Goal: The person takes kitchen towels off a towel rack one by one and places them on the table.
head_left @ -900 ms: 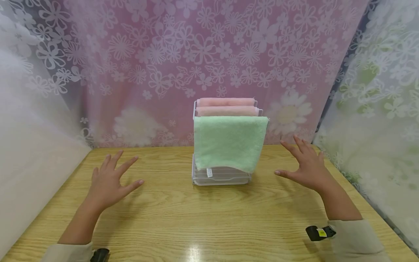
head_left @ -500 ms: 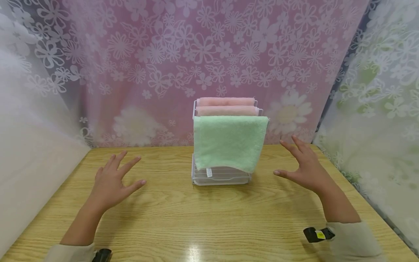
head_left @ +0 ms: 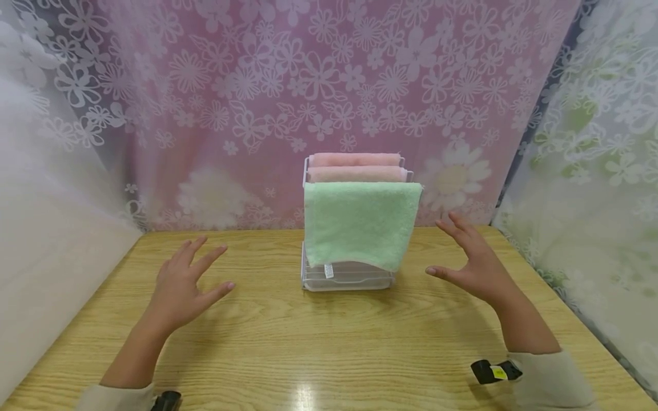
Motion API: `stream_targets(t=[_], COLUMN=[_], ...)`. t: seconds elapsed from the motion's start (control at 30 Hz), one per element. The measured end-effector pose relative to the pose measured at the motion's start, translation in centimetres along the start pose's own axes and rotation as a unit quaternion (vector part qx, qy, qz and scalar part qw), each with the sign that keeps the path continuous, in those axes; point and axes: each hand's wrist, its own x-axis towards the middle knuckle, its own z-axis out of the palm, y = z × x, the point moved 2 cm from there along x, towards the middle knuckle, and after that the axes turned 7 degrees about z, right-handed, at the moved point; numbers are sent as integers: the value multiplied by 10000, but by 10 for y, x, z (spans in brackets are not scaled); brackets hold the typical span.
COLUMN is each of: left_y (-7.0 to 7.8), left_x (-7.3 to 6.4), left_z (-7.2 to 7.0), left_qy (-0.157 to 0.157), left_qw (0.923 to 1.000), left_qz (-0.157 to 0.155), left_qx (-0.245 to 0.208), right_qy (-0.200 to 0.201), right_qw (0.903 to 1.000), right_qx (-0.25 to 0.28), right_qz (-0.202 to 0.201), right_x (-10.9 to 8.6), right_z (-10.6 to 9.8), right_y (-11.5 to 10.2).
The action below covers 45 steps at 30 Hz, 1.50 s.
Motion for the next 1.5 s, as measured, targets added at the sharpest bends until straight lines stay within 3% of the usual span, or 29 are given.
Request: stream_targets(t=[0.37,0.73,0.97,1.23,1.5], left_y=[9,15,20,26,32], left_x=[1,4,6,10,14], left_z=[3,4,5,5,5], left_qy=[575,754,951,1131,1099], left_qw=[9969,9949,9915,9859,9822], left_qz=[483,496,524,590,485], left_qx=[-222,-451,-718,-1079,-1441], right_qy=[149,487,695,731,763], right_qw=[9995,9972,9920,9900,9808], right_qx=[248,468,752,1004,1662], right_qz=[-149,-330,-733,-672,-673], right_x=[-1,1,3,4,6], right_z=[1,5,7,10,11], right_y=[-11,-18,-22,-26,-29])
